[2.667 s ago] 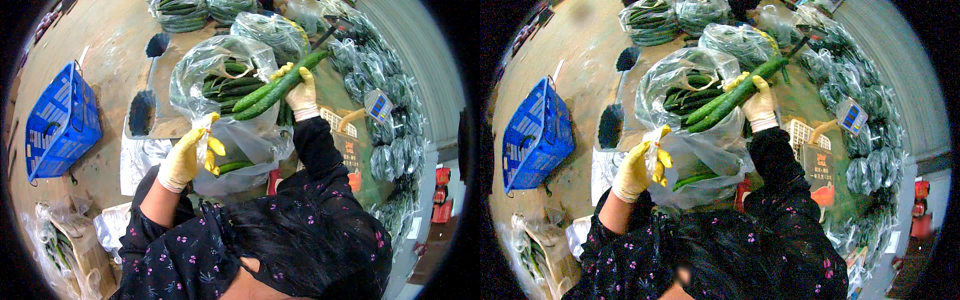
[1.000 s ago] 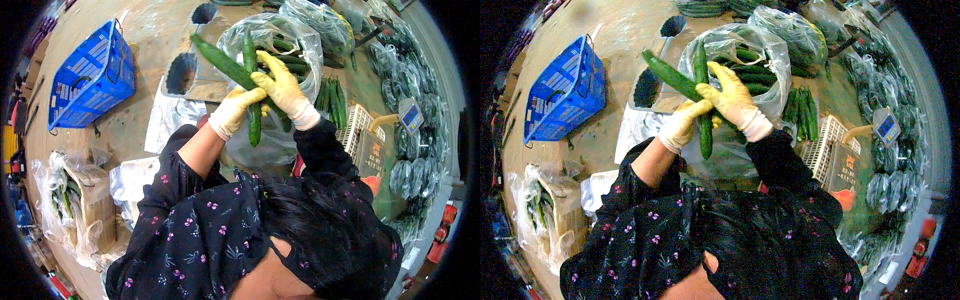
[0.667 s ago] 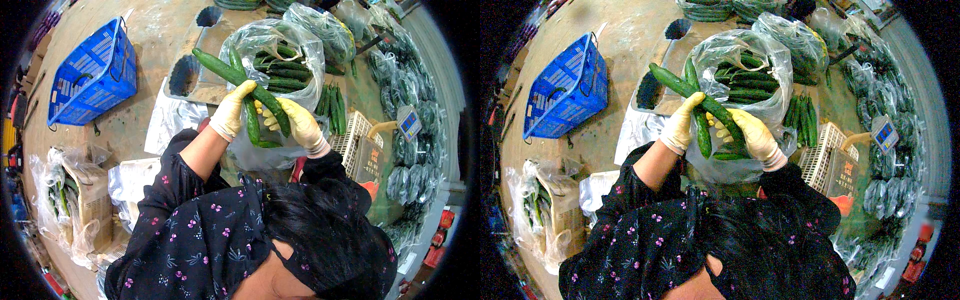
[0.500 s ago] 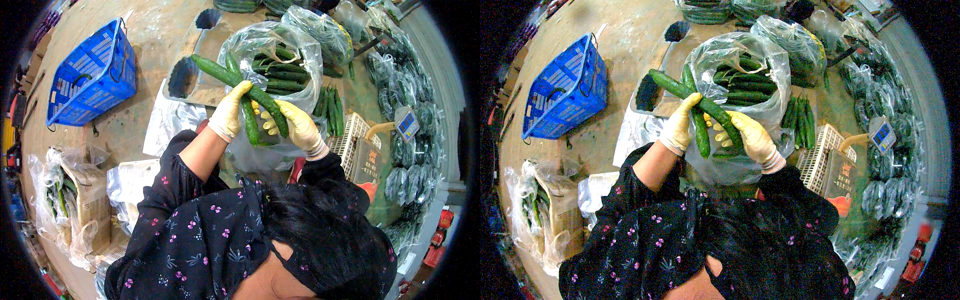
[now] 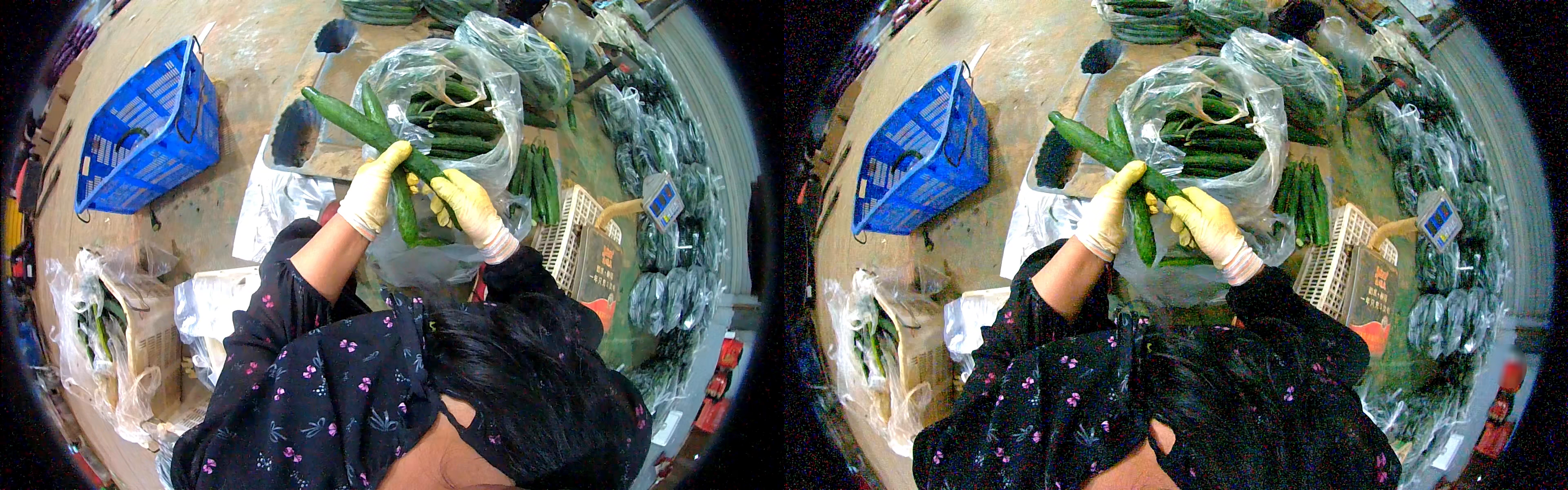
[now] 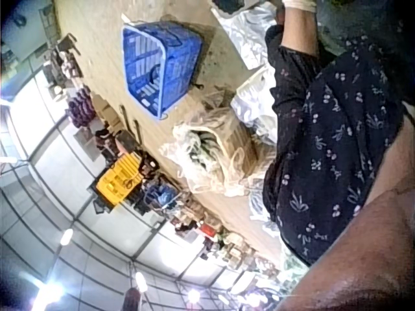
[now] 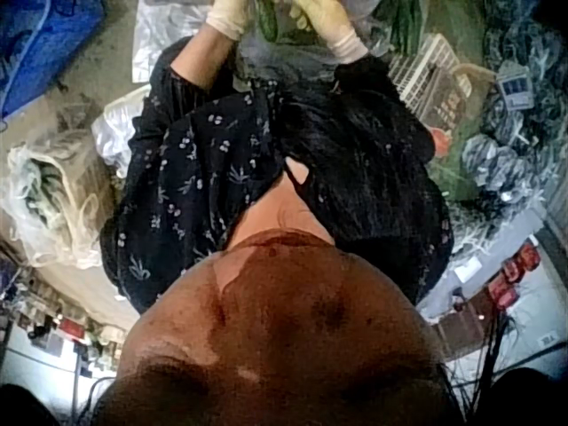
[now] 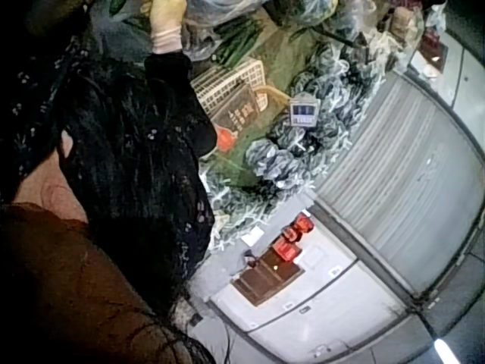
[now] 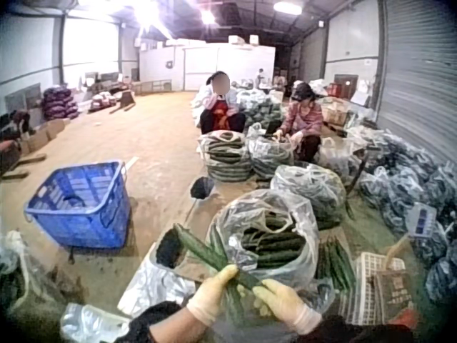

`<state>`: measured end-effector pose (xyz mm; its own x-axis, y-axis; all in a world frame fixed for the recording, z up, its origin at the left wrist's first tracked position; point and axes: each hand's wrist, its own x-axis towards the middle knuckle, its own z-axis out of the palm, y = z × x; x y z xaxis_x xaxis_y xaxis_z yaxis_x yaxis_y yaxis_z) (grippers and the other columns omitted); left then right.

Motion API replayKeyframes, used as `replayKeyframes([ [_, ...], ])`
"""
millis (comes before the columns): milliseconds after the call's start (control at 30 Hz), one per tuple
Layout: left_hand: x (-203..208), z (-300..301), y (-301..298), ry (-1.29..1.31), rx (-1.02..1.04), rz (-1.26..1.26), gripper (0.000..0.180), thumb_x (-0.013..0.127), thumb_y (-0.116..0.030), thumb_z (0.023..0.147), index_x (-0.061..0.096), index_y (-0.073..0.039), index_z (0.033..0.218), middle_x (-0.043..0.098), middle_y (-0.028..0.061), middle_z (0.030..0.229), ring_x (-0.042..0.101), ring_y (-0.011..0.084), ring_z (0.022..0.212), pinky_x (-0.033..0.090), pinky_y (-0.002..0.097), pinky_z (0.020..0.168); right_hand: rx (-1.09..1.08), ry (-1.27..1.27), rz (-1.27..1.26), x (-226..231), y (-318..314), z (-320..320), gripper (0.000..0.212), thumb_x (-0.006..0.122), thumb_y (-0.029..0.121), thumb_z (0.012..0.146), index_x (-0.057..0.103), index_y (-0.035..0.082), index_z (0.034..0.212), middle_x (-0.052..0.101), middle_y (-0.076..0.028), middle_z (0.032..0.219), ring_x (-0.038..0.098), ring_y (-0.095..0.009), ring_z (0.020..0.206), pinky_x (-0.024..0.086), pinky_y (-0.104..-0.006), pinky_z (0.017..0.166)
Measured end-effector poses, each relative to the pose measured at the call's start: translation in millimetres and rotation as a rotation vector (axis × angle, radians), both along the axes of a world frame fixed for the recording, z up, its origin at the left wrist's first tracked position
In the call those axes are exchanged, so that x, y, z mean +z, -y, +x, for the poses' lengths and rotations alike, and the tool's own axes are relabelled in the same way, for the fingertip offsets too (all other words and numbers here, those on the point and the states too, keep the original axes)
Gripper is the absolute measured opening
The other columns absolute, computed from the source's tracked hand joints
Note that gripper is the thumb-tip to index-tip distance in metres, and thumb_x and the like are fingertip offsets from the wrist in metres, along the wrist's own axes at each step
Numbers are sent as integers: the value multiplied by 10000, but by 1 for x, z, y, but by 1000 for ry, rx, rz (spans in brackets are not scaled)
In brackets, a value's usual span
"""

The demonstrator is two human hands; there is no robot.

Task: The person sorts cucumbers by hand and places them into clear plastic bags.

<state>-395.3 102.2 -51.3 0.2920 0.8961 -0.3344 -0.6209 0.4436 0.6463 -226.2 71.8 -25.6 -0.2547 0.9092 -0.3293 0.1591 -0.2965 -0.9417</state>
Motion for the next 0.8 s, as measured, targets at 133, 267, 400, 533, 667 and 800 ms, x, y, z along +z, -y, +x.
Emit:
replayKeyframes([
  [133, 5, 4, 4, -85, -6, 104, 300, 627, -345, 811, 593, -49, 835, 609, 62, 695, 559, 159, 567, 467, 265, 553, -74, -152, -129, -8, -3, 1, 594, 311, 551, 914, 601, 40, 821, 521, -12, 558, 462, -118, 411, 371, -218, 393],
  [267, 2, 5, 1, 77, -39, -1, 295, 624, -344, 814, 587, -53, 843, 609, 59, 705, 568, 161, 575, 478, 269, 559, -58, -443, -224, -22, -5, 6, 546, 329, 511, 922, 598, 36, 912, 571, -36, 659, 522, -129, 516, 433, -238, 489],
  [400, -5, 3, -1, 100, -23, -11, 294, 622, -340, 816, 581, -52, 861, 613, 59, 721, 573, 160, 577, 490, 271, 566, -50, -470, -167, -3, 2, 9, 417, 397, 414, 923, 571, 43, 1006, 618, -73, 831, 575, -141, 671, 484, -267, 614],
  [533, 8, 5, 1, 44, 12, -43, 260, 639, -306, 808, 602, -48, 805, 592, 52, 670, 539, 152, 571, 444, 267, 551, -48, -364, -126, 1, 4, 12, 284, 454, 229, 911, 524, 30, 1103, 627, -89, 902, 596, -152, 745, 498, -272, 658],
  [667, 8, 7, 3, -93, 13, 50, 233, 647, -283, 805, 592, -59, 839, 592, 31, 688, 538, 132, 585, 440, 259, 551, -42, -229, -81, 0, 7, 8, 270, 467, 189, 897, 524, 23, 1103, 628, -72, 872, 589, -145, 739, 485, -260, 649],
  [800, 7, 6, 4, -175, 15, 105, 219, 650, -242, 804, 569, -63, 901, 593, 21, 725, 538, 117, 596, 437, 251, 548, -25, -68, 6, -12, 5, 10, 258, 469, 176, 880, 542, 15, 1069, 620, -54, 835, 570, -133, 714, 464, -261, 638],
])
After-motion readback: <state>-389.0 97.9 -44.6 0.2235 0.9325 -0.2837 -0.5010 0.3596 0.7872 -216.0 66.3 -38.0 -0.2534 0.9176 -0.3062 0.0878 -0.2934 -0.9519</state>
